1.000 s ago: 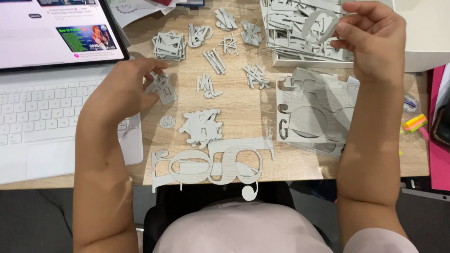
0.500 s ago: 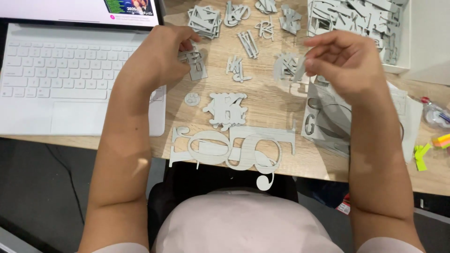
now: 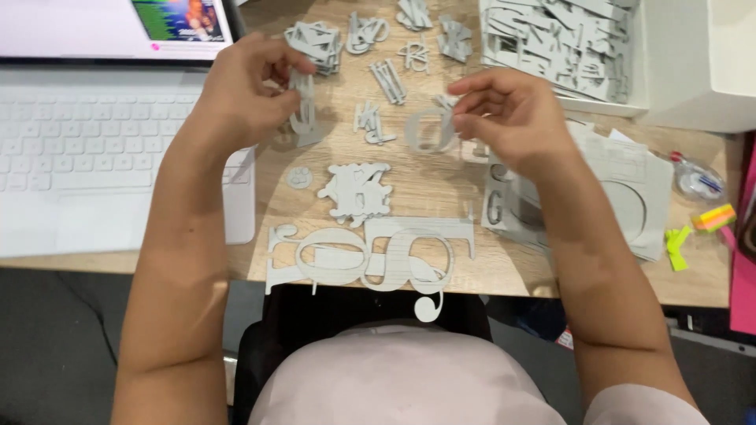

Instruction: Punching out pre-cut cardboard letters and shapes from a template sheet on a desk and organizing them.

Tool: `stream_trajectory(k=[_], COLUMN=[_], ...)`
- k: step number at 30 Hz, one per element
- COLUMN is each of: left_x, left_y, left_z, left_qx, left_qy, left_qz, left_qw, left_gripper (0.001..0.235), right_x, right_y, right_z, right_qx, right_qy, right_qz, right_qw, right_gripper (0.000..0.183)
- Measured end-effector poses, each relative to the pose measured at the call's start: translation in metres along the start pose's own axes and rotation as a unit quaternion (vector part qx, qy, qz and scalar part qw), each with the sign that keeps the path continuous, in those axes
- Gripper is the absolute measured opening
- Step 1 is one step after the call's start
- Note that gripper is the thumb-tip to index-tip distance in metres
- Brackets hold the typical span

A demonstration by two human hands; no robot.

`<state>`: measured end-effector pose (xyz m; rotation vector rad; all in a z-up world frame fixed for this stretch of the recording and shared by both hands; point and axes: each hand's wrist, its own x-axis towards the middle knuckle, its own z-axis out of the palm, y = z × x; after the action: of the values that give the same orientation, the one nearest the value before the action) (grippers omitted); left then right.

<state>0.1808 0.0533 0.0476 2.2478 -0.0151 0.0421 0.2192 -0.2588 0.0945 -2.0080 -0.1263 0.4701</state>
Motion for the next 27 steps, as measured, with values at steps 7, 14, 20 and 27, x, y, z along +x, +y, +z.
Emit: stream_trajectory(k=[7,14,20,27], left_x=[0.001,-0.012,-0.014,-0.012], left_y=[-0.013,0.026,0.023,0.018], left_z=[0.007,0.012,0.032,0.017], left_qx=[0.149,-0.143,-0.141,-0.168], left_qy=[-0.01,-0.168,-0.172,-0.055], left_qz=[0.084,0.069,0.072,0.05], left_qw=[0.985,0.973,0.972,0.983], left_gripper=[0.03,0.036,0.018,0.041], right_x=[-0.015,-0.018,-0.014,-0.023], right_y=[0.021,0.041,0.043,0.014], right_z=[0.035,0.065,0.062,-0.05], right_qx=[0.049,0.025,0.053,-0.342], right_qy=[-0.002,0.047,0.032,-0.086], right_qz=[-0.159,-0.466,-0.422,-0.264], right_qw=[0.986,0.883,0.904,0.898], right_gripper=[0.025,0.02,0.021,0.033])
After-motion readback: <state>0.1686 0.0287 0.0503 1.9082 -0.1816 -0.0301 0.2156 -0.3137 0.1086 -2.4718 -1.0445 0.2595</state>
